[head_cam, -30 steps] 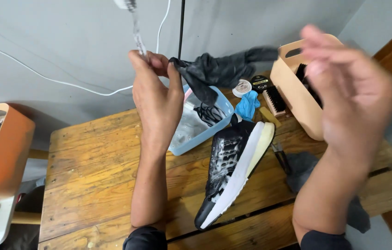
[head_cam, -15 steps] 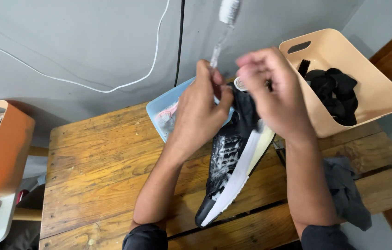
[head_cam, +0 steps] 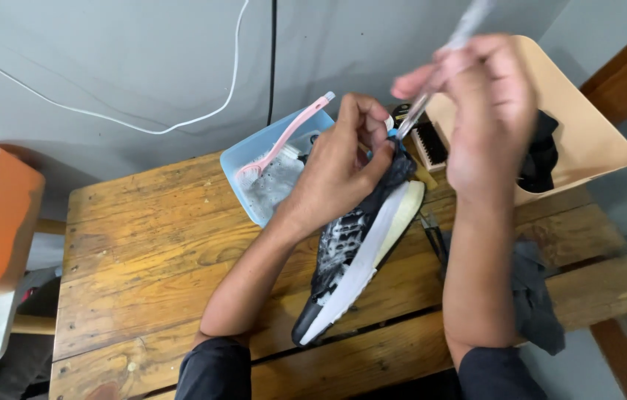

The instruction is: Cleaning a black sneaker by applying solution, scrubbing with brushes, and wiping with a cloth, with a focus on the tongue area.

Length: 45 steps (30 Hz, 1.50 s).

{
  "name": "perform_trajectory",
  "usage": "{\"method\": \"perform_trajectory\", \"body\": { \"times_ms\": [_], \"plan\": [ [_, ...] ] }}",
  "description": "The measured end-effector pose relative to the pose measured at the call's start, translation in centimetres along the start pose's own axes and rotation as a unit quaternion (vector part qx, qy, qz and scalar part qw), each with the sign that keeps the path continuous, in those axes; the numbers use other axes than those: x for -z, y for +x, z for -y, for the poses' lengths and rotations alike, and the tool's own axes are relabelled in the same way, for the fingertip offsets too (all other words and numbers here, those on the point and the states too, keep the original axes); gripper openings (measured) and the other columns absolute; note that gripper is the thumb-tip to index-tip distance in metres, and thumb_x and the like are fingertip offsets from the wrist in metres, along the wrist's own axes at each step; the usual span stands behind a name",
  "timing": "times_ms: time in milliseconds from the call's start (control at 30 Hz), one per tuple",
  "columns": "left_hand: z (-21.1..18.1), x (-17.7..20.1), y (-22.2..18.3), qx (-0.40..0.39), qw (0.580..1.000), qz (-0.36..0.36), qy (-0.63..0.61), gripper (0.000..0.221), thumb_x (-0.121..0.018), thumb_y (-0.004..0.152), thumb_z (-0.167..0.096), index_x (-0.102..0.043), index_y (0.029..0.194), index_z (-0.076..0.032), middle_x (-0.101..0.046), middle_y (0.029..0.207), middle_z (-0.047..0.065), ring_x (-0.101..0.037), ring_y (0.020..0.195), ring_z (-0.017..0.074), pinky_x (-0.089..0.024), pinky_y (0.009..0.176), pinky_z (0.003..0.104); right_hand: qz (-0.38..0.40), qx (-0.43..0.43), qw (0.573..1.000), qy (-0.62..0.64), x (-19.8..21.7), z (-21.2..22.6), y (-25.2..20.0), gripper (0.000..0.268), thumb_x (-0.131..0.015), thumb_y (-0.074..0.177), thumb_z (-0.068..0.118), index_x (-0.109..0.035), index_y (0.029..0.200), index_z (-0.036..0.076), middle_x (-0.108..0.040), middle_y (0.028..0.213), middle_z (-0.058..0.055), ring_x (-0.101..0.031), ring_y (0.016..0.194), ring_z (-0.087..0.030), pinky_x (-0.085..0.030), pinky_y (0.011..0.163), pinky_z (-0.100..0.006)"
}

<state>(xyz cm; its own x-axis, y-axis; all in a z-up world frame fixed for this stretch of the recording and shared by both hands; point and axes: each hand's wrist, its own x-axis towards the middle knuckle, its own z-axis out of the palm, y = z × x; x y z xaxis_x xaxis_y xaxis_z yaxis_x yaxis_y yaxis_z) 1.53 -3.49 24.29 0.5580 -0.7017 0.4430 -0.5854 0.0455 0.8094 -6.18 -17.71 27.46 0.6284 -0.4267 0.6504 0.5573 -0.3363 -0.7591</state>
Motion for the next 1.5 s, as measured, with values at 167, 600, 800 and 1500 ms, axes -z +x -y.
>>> {"method": "perform_trajectory", "body": {
  "times_ms": [167,600,800,1500],
  "plan": [
    [1.9,-3.1,2.5,-0.055,0.998,0.034,0.010,0.022,-0.054,0.100,-0.004,-0.052,0.119,-0.014,-0.051,0.089,-0.002,-0.053,0.081,0.0142,-0.045,0.064,0.030,-0.097,0.007,0.994,0.058,4.5,2.6,-0.5,0.020,-0.053,0.116,0.025,-0.051,0.123,0.007,-0.055,0.084,-0.010,-0.056,0.066,-0.016,-0.056,0.056,-0.033],
    [3.0,-3.0,1.9,-0.032,0.984,0.171,0.043,0.044,-0.059,0.101,-0.010,-0.045,0.142,-0.009,-0.053,0.144,0.015,-0.051,0.134,0.0308,-0.043,0.106,0.042,-0.088,0.000,0.996,0.003,6.6,5.8,-0.8,0.030,-0.043,0.115,0.043,-0.046,0.127,0.016,-0.024,0.074,0.002,-0.019,0.057,-0.005,-0.015,0.047,-0.020],
    [0.9,1.8,-12.1,0.186,0.978,0.077,0.060,0.044,-0.059,0.098,-0.033,-0.054,0.135,-0.009,-0.058,0.141,0.014,-0.056,0.130,0.0273,-0.046,0.105,0.044,-0.073,-0.031,0.994,0.081,6.1,5.4,-0.6,0.040,-0.052,0.106,0.053,-0.051,0.105,0.013,-0.027,0.067,0.007,-0.022,0.049,-0.003,-0.016,0.041,-0.021],
    [5.5,-4.4,-27.1,0.138,0.988,-0.064,-0.015,0.090,-0.081,0.090,-0.029,-0.027,0.159,-0.009,-0.039,0.164,0.016,-0.048,0.148,0.0287,-0.040,0.122,0.036,0.282,-0.138,0.918,-0.243,3.2,6.1,-18.1,0.020,-0.062,0.103,0.005,-0.067,0.121,-0.001,-0.070,0.090,-0.007,-0.060,0.071,-0.010,-0.049,0.064,-0.022]
  ]
}}
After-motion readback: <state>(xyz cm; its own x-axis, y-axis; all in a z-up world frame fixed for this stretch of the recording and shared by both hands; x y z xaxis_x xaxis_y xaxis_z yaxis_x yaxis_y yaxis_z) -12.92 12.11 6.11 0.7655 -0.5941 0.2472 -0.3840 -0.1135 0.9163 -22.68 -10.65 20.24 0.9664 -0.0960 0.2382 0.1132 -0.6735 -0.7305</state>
